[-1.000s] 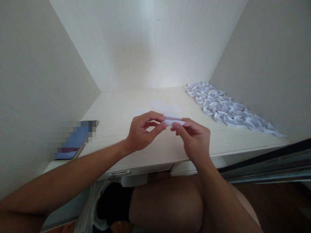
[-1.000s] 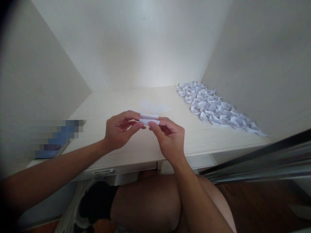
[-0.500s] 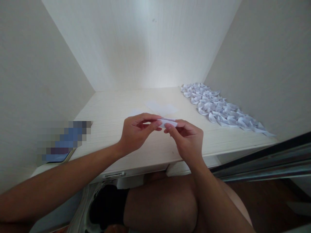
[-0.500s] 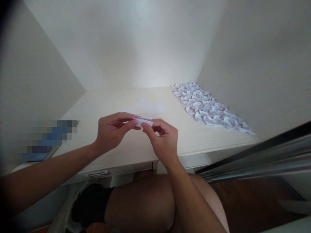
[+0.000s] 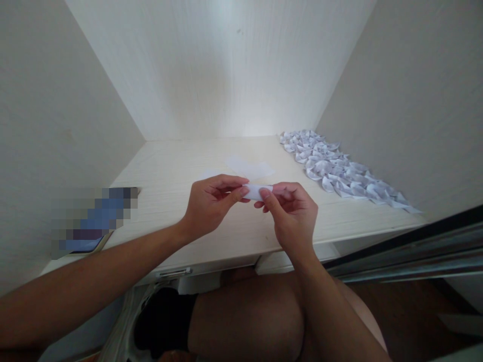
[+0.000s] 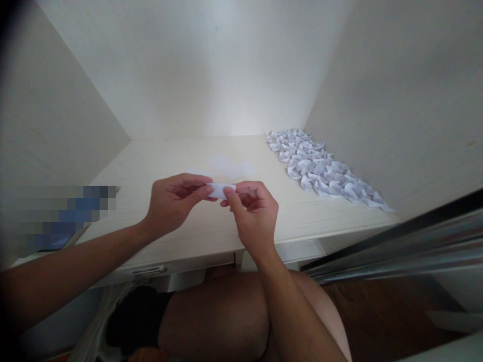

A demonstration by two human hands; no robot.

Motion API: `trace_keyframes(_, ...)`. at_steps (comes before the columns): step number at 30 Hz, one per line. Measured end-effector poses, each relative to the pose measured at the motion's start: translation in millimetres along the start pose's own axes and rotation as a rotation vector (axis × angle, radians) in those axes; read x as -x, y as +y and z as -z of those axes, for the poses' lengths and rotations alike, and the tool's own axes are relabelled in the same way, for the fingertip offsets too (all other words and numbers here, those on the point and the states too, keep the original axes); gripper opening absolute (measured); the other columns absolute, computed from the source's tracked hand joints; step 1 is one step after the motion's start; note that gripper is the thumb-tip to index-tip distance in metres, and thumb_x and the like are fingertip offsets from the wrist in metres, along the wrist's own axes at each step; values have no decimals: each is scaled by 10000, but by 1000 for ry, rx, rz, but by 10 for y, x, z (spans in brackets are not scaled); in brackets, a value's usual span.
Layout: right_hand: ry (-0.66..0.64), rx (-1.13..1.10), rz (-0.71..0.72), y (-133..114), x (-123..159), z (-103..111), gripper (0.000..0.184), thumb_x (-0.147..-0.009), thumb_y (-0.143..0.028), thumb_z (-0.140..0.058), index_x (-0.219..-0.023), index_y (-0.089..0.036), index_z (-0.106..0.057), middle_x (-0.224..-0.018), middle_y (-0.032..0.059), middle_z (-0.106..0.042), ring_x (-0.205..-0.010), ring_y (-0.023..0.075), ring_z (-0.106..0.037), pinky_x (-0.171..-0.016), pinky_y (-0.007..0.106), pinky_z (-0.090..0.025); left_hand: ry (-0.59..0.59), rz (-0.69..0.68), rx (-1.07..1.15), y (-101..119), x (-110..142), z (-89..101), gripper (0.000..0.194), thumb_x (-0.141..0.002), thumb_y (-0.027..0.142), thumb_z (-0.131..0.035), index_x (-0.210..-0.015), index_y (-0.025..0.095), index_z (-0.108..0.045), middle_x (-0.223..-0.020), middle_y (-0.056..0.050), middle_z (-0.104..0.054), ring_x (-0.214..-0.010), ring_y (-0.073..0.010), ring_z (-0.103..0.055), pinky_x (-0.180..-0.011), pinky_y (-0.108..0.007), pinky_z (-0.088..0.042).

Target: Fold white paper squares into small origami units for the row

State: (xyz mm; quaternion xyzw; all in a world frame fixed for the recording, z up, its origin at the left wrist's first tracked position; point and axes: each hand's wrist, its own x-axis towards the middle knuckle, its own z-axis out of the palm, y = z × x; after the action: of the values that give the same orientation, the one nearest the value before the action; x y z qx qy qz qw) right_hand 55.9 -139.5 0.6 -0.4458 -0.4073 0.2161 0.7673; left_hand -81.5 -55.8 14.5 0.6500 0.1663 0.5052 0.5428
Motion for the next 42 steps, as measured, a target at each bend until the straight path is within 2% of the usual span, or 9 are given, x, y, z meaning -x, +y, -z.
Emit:
trace_keyframes(5, -28, 11, -48, 20, -6, 36, 283, -783, -333, -861, -992, -240, -692, -720, -48, -724, -567, 145, -723, -517, 259, -548, -3, 18, -3, -6, -10, 13, 120, -774, 178, -861, -888, 167, -822, -809, -21, -820, -698, -174, -795, -683, -283, -718)
trace_keyframes(12, -45, 74, -33, 13, -12, 61, 189, -800, -305, -840, -954, -233, -756, -749, -12, -761, -627, 145, -712, -528, 262, -528, -7, 36, -39, -11, -12, 24, 132, -766, 225, -880, -872, 173, -821, -807, -26, -819, -706, -181, -798, -688, -288, -718)
trace_keyframes(21, -36, 179, 5, 4, -19, 75, 179, -778, -273, -843, -946, -236, -794, -722, -29, -729, -584, 110, -613, -561, 265, -529, -20, 81, -86, 21, -4, 7, 201, -754, 314, -897, -852, 160, -812, -791, -42, -816, -705, -204, -798, -675, -312, -723)
trace_keyframes(28, -21, 161, -53, 16, -21, 99, 172, -765, -300, -856, -917, -237, -808, -784, 3, -767, -688, 154, -699, -663, 312, -596, -53, 137, -89, 15, -12, 24, 292, -752, 410, -899, -869, 158, -809, -813, -61, -818, -739, -233, -804, -711, -375, -731)
trace_keyframes(31, -15, 137, -63, 15, -26, 110, 174, -752, -296, -867, -907, -242, -810, -797, 4, -775, -711, 161, -715, -695, 325, -610, -68, 150, -85, 14, -14, 28, 292, -756, 403, -898, -884, 156, -810, -818, -61, -819, -749, -235, -805, -720, -380, -730)
trace_keyframes(37, -9, 93, -45, 21, -37, 106, 152, -736, -244, -878, -873, -250, -812, -721, -26, -740, -647, 130, -686, -627, 276, -575, -69, 186, -25, 9, -17, 22, 286, -745, 372, -908, -887, 149, -801, -830, -61, -820, -777, -236, -806, -733, -382, -730)
trace_keyframes(42, -17, 115, -40, 23, -36, 106, 134, -754, -264, -864, -873, -244, -805, -764, -8, -766, -683, 148, -708, -674, 307, -605, -81, 249, 40, 0, -33, 25, 295, -737, 337, -916, -922, 141, -795, -840, -60, -823, -787, -229, -807, -725, -367, -728)
